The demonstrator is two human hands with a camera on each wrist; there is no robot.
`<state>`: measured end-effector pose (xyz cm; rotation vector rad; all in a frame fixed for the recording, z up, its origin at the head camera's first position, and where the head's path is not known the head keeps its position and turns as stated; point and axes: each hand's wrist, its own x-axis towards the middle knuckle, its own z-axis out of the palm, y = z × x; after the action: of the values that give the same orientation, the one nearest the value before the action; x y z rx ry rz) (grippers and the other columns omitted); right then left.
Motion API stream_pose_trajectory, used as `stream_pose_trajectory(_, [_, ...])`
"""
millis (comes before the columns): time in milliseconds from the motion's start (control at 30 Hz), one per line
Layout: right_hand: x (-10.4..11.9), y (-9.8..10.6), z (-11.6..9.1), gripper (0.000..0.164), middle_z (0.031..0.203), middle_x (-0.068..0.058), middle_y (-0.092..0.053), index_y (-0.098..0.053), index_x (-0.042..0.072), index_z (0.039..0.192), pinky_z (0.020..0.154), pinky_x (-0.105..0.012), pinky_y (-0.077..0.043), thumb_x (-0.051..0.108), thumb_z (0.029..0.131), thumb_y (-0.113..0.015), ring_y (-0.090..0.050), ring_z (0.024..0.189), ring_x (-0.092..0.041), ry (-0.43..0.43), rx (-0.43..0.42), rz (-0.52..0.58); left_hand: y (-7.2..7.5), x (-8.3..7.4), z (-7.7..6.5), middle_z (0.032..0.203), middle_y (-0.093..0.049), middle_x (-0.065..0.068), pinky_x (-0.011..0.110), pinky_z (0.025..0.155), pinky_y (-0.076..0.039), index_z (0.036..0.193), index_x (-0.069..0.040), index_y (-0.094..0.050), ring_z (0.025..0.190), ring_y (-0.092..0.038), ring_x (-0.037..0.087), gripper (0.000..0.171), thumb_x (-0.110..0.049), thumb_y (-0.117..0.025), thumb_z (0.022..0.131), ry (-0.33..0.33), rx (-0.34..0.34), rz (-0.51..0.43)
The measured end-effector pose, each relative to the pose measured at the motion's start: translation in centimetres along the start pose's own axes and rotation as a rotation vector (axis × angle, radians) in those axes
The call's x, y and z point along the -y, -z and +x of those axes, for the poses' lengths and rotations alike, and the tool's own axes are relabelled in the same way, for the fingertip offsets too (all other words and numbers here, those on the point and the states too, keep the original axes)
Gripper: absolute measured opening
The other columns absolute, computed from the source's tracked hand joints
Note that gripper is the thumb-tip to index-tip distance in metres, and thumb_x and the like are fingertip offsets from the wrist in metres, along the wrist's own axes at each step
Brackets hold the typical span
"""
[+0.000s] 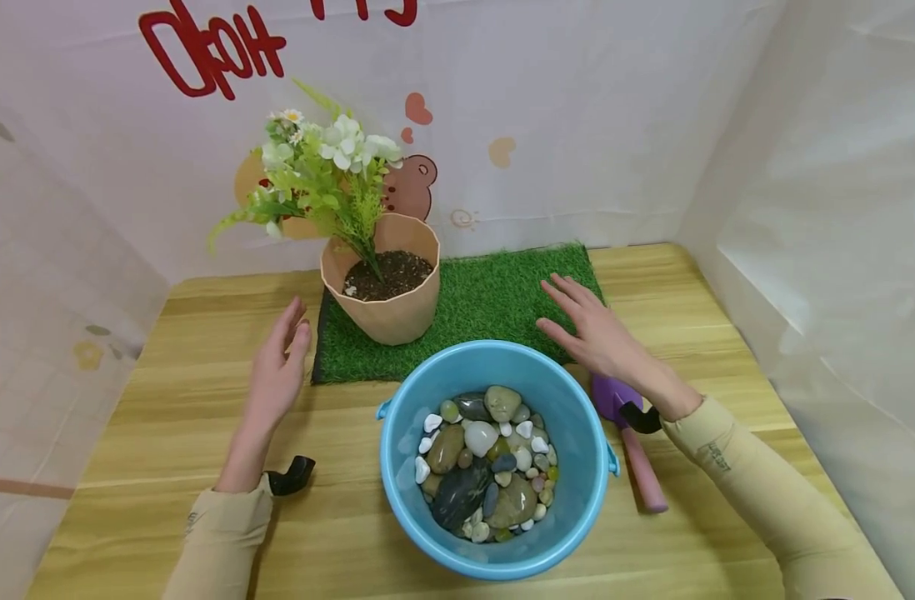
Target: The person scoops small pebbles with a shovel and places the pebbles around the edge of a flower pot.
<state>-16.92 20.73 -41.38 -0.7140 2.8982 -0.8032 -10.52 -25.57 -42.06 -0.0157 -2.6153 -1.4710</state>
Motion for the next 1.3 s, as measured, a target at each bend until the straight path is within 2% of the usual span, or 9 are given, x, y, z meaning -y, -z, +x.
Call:
stream_pose_trajectory(200, [0.9, -0.2, 1.8, 0.07, 0.177, -0.017, -0.02, -0.027, 0.013, 0.168, 0.132, -0.064, -0.019, 0.042, 0.11, -0.052, -0.014, 0.165, -0.042, 0.018, 0.051, 0.062, -1.0, -0.4, 0.9, 0.171, -0.038, 0.015, 0.05, 0.12, -0.045, 0.168, -0.016, -0.028, 0.152, -0.045, 0.038, 0.06, -0.038, -0.039, 0.114, 0.009, -0.043, -0.016])
stream_pose_trajectory(333, [1.7, -0.1, 3.3, 0.069, 0.178, -0.014, -0.019, -0.025, 0.015, 0.169, 0.133, -0.059, -0.02, 0.042, 0.11, -0.051, -0.017, 0.165, -0.041, 0.041, 0.059, 0.074, -1.3, -0.8, 1.6, 0.171, -0.037, 0.014, 0.017, 0.1, -0.051, 0.168, -0.015, -0.027, 0.15, -0.048, 0.038, 0.061, -0.042, -0.037, 0.114, 0.022, -0.062, -0.065])
stream_pose_trajectory(433, [2.4, 0.0, 4.6, 0.07, 0.178, -0.013, -0.021, -0.025, 0.016, 0.169, 0.132, -0.06, -0.022, 0.045, 0.11, -0.05, -0.019, 0.164, -0.04, 0.062, 0.061, 0.08, -1.4, -1.3, 2.3, 0.172, -0.036, 0.015, 0.005, 0.091, -0.046, 0.169, -0.013, -0.024, 0.152, -0.044, 0.039, 0.062, -0.041, -0.034, 0.114, 0.039, -0.061, -0.137])
stream_pose_trajectory(533, [3.2, 0.0, 6.2, 0.07, 0.177, -0.012, -0.024, -0.027, 0.017, 0.168, 0.132, -0.06, -0.023, 0.048, 0.11, -0.049, -0.022, 0.164, -0.039, 0.077, 0.069, 0.093, -1.5, -1.7, 2.8, 0.173, -0.035, 0.011, 0.009, 0.096, -0.047, 0.169, -0.014, -0.022, 0.155, -0.041, 0.036, 0.063, -0.042, -0.032, 0.114, 0.085, -0.059, -0.194])
stream_pose_trajectory(700, [4.0, -0.1, 8.3, 0.066, 0.175, -0.013, -0.028, -0.03, 0.015, 0.167, 0.132, -0.057, -0.026, 0.045, 0.111, -0.047, -0.026, 0.163, -0.037, 0.087, 0.097, 0.126, -1.8, -2.5, 3.8, 0.174, -0.033, 0.008, 0.04, 0.115, -0.047, 0.17, -0.017, -0.019, 0.157, -0.039, 0.029, 0.064, -0.044, -0.03, 0.114, 0.158, -0.057, -0.296])
stream_pose_trajectory(767, [4.2, 0.0, 9.0, 0.065, 0.174, -0.014, -0.03, -0.03, 0.014, 0.167, 0.132, -0.054, -0.027, 0.043, 0.111, -0.047, -0.027, 0.163, -0.036, 0.087, 0.12, 0.156, -1.9, -2.8, 4.2, 0.174, -0.031, 0.009, 0.051, 0.12, -0.044, 0.17, -0.017, -0.019, 0.158, -0.038, 0.028, 0.064, -0.045, -0.032, 0.113, 0.162, -0.058, -0.311])
stream_pose_trajectory(933, [4.8, -0.1, 10.7, 0.063, 0.174, -0.013, -0.031, -0.029, 0.013, 0.167, 0.132, -0.049, -0.03, 0.04, 0.112, -0.045, -0.03, 0.162, -0.033, 0.081, 0.174, 0.227, -2.3, -3.6, 5.3, 0.175, -0.029, 0.01, 0.058, 0.124, -0.04, 0.17, -0.013, -0.021, 0.16, -0.035, 0.026, 0.066, -0.043, -0.037, 0.113, 0.134, -0.077, -0.313])
stream_pose_trajectory(1100, [6.0, -0.1, 12.1, 0.064, 0.174, -0.01, -0.031, -0.029, 0.014, 0.168, 0.129, -0.052, -0.034, 0.041, 0.112, -0.045, -0.035, 0.16, -0.034, 0.057, 0.21, 0.288, -2.7, -3.8, 6.2, 0.174, -0.033, 0.01, 0.054, 0.123, -0.04, 0.168, -0.011, -0.026, 0.159, -0.036, 0.021, 0.064, -0.037, -0.042, 0.113, 0.149, -0.135, -0.349])
stream_pose_trajectory(1300, [7.8, 0.6, 14.0, 0.064, 0.169, -0.016, -0.039, -0.031, 0.012, 0.166, 0.125, -0.05, -0.04, 0.039, 0.111, -0.047, -0.044, 0.154, -0.034, 0.003, 0.219, 0.411, -3.1, -4.1, 6.8, 0.167, -0.044, 0.011, 0.022, 0.098, -0.051, 0.165, -0.013, -0.034, 0.147, -0.05, 0.023, 0.061, -0.034, -0.049, 0.11, 0.195, -0.157, -0.36])
